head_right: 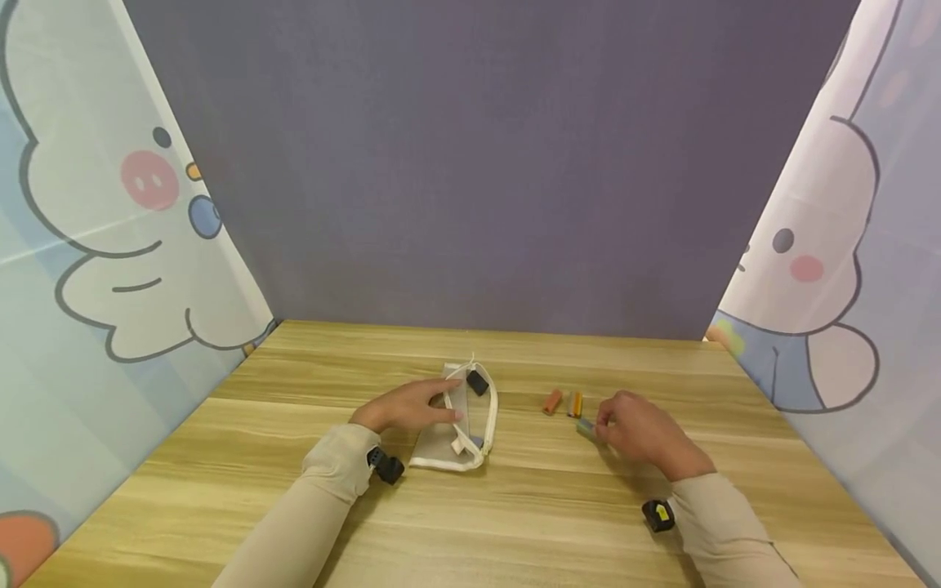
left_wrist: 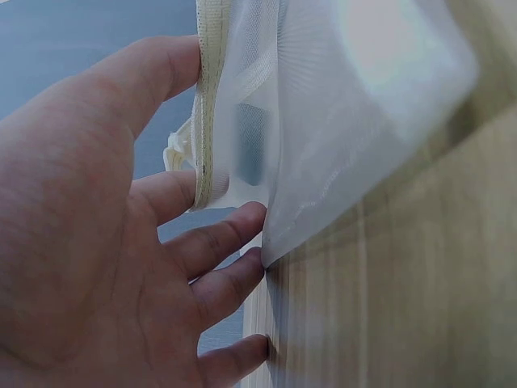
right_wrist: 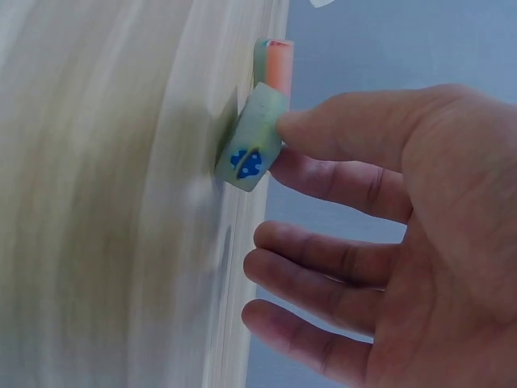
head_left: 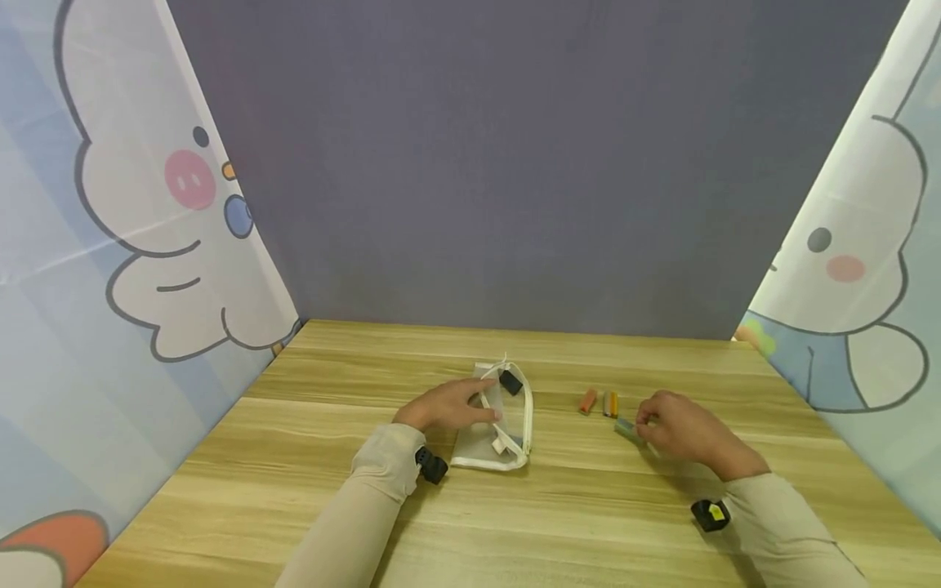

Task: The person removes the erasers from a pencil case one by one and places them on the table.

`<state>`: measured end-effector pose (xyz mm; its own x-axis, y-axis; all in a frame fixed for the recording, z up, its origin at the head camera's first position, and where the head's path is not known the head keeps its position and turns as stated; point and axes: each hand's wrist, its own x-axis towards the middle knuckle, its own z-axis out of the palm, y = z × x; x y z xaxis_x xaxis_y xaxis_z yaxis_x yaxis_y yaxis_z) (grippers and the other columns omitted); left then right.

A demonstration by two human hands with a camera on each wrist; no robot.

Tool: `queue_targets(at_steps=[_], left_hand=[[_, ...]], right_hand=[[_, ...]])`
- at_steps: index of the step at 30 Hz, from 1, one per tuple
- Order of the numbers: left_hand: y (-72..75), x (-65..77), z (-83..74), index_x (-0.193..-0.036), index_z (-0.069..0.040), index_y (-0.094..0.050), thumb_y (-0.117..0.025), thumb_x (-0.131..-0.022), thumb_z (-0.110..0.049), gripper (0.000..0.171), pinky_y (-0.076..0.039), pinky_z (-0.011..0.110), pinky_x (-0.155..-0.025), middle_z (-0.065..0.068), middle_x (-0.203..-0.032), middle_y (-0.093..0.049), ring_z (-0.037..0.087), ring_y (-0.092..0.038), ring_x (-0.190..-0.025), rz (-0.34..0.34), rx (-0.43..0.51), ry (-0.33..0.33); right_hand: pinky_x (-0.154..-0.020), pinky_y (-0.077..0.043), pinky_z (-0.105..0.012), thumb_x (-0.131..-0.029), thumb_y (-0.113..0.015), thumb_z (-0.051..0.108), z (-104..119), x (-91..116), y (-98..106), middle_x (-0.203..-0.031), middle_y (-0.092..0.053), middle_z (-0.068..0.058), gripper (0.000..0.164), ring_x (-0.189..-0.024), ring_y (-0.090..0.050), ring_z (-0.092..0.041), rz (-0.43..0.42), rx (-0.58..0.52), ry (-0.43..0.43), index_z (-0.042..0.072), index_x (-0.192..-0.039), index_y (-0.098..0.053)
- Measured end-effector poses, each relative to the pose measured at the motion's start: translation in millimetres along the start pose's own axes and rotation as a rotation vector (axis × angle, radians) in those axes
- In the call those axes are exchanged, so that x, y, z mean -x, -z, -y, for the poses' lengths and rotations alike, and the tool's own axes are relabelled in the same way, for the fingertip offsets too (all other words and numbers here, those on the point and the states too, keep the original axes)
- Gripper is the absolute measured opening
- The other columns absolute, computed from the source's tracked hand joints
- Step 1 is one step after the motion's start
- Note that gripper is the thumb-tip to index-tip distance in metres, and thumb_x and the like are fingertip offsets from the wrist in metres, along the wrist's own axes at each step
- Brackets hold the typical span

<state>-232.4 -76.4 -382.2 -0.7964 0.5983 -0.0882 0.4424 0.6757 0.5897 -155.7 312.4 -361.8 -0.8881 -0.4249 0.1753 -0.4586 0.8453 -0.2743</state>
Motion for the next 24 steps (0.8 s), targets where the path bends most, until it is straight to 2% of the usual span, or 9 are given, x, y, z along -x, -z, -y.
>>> queue_targets(at_steps=[14,20,24], left_hand=[[2.4,2.9,-2.0,-0.157,-0.022,-0.037,-0.061,-0.095,-0.055,0.074,-0.032,0.048,-0.114,0.003,-0.159,-0.036,0.027,-0.034,-0.145,0.006,0.008,-0.005],[2.2,2.3,-3.3,-0.157,-0.023,-0.037,-0.061,-0.095,-0.055,0.074,-0.032,0.047,-0.114,0.002,-0.159,-0.036,0.025,-0.034,-0.145,-0.009,-0.006,-0.007],[1.9,2.5,-1.8,-0.157,-0.022,-0.039,-0.061,-0.095,-0.055,0.074,-0.032,0.046,-0.114,0.002,-0.158,-0.038,0.025,-0.035,-0.144,-0.017,-0.005,-0.002]], right_hand=[[-0.067,-0.049,-0.035,-0.091,-0.069,0.012,2.0,2.5,-2.3,-0.082,-0.058,0.011,0.018,-0.075,-0.053,-0.007,-0.010,-0.015,-0.010,0.023,-0.077,-0.066],[-0.078,-0.053,-0.047,-0.091,-0.070,0.012,3.7,1.0,0.2,-0.087,-0.062,0.008,0.011,-0.087,-0.064,-0.020,-0.070,-0.026,-0.002,0.020,-0.084,-0.067],[-0.079,-0.054,-0.049,-0.093,-0.068,0.013,6.0,-1.3,0.9,-0.092,-0.065,0.006,0.007,-0.093,-0.066,-0.028,-0.082,-0.036,0.000,0.017,-0.088,-0.069]])
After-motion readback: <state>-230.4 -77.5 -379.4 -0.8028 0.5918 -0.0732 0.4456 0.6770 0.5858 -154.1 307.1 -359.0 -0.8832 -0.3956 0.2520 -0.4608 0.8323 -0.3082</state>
